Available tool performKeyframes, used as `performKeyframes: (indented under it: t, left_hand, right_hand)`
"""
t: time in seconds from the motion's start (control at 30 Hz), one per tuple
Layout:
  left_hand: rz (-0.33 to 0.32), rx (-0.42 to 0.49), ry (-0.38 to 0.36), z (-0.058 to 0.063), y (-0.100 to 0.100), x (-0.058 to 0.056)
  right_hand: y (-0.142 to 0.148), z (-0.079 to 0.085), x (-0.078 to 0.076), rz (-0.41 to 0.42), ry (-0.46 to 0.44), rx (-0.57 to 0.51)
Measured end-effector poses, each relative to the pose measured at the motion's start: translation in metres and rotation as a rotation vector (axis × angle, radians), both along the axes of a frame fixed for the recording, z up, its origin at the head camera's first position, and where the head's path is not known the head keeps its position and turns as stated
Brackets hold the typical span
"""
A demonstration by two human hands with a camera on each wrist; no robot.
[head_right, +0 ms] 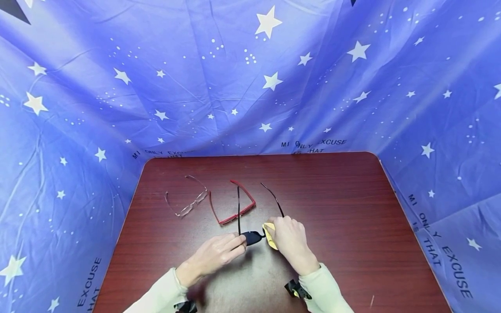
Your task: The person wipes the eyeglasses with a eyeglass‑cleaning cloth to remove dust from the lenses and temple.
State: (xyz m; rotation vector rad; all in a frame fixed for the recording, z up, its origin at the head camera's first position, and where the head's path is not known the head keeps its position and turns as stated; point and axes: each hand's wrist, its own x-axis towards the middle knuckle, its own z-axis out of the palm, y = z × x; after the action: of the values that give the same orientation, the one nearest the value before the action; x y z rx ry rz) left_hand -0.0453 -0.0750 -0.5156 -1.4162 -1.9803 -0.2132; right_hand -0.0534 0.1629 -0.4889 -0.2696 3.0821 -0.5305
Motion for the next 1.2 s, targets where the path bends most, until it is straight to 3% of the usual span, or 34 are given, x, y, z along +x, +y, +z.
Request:
performKeyframes:
  t: [0.1, 0.23, 0.4, 0.5, 0.67, 0.83, 0.9, 0.97, 1.1, 1.2]
  left_hand:
    - [0.002, 0.048, -0.122, -0.003, -0.002, -0.003]
    - [0.029, 0.158, -0.225, -0.006, -0.004, -0.007]
    - [0.082, 0.312, -0.324, -0.010, -0.005, -0.009]
    - [0.130, 0.402, -0.407, -0.011, -0.004, -0.007]
    - [0.232, 0.597, -0.627, -0.012, 0.001, -0.003]
    - [0.304, 0.880, -0.863, -0.011, 0.010, -0.001]
    - [0.347, 0.976, -0.979, -0.002, 0.015, 0.002]
    - [0.369, 1.060, -1.121, 0.003, 0.019, 0.005]
    - [0.342, 1.177, -1.366, 0.008, 0.027, 0.011]
    - [0.283, 1.212, -1.446, 0.002, 0.028, 0.011]
  right_hand:
    - [0.000, -0.001, 0.000, -0.034, 0.056, -0.099]
    - [0.002, -0.005, 0.000, -0.064, 0.218, -0.260]
    - [0.005, -0.015, 0.002, -0.022, 0.450, -0.446]
    - [0.006, -0.023, 0.004, 0.013, 0.503, -0.574]
    - [0.002, -0.034, 0.011, 0.013, 0.503, -0.735]
    - [-0.010, -0.036, 0.018, 0.028, 0.490, -0.769]
    - [-0.017, -0.028, 0.020, 0.030, 0.485, -0.777]
    - [-0.020, -0.033, 0.020, 0.013, 0.477, -0.775]
    - [-0.023, -0.050, 0.015, -0.015, 0.429, -0.786]
    - [-0.027, -0.056, 0.013, -0.039, 0.352, -0.816]
